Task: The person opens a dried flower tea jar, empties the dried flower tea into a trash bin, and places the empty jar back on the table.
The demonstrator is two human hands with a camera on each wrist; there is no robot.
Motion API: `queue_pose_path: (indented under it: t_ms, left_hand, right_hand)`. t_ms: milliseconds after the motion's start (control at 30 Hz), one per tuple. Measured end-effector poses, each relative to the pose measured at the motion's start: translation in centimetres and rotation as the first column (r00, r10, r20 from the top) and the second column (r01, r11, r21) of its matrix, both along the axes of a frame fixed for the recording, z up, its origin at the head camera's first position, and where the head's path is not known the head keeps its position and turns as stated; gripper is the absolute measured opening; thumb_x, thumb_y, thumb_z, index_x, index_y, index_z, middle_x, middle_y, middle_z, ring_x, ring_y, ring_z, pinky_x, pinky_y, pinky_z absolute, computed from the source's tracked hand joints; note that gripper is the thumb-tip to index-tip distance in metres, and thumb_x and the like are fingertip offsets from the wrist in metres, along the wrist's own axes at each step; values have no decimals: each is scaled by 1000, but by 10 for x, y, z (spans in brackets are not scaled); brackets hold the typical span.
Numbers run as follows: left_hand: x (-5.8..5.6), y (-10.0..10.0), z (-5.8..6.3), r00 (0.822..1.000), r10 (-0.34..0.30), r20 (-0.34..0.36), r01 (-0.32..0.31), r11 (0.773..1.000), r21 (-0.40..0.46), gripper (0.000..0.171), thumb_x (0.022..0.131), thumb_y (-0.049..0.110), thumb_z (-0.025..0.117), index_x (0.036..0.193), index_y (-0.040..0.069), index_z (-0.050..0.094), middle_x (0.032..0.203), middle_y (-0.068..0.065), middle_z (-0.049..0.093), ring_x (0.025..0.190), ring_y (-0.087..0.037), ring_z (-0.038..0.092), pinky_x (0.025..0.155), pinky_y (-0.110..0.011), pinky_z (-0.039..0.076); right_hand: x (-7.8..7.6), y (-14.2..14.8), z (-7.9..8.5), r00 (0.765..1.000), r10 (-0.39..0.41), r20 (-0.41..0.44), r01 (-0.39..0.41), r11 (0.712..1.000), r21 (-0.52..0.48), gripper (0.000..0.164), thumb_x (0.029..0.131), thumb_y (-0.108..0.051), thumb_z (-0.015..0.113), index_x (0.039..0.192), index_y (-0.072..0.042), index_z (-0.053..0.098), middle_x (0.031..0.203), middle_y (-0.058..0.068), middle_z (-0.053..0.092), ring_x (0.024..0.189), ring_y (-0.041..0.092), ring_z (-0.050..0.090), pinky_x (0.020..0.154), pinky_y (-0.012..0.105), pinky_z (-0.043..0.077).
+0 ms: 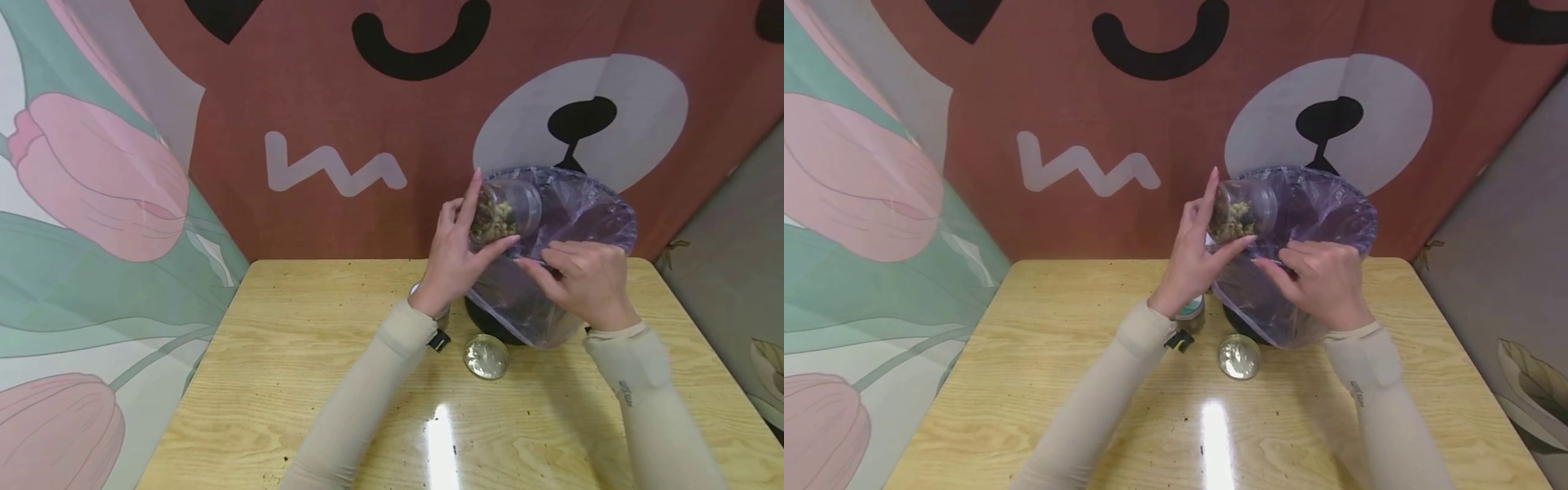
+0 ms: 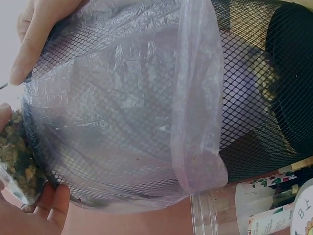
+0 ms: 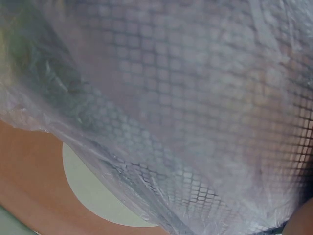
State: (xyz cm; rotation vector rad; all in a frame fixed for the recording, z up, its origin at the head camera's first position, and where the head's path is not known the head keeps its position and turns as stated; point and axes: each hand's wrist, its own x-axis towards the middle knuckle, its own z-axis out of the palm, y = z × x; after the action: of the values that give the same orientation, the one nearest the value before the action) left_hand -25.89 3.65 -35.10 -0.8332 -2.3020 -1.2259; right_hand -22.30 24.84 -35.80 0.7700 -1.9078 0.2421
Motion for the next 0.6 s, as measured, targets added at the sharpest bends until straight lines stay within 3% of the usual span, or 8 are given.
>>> queue_pose_path:
  t_ms: [433,600]
  left_hand:
    - [-2,0,-1,1000,-3,-5,3,1000,0,106,92,41,79,168,32,5,141,-12,42,128,-21,44,106,-37,47]
    - [-3,-1,-1,1000,0,1,0,1000,-5,106,92,42,78,168,33,4,142,-12,42,130,-21,44,106,-38,47]
  right_hand:
    - [1,-2,3,1000,5,3,-5,1000,5,67,106,-56,49,52,-20,30,49,-11,23,46,-3,8,42,22,8]
    - [-2,1,-1,1000,-5,17,4,1000,17,67,106,-56,48,52,-21,30,49,-10,24,43,0,11,41,23,8]
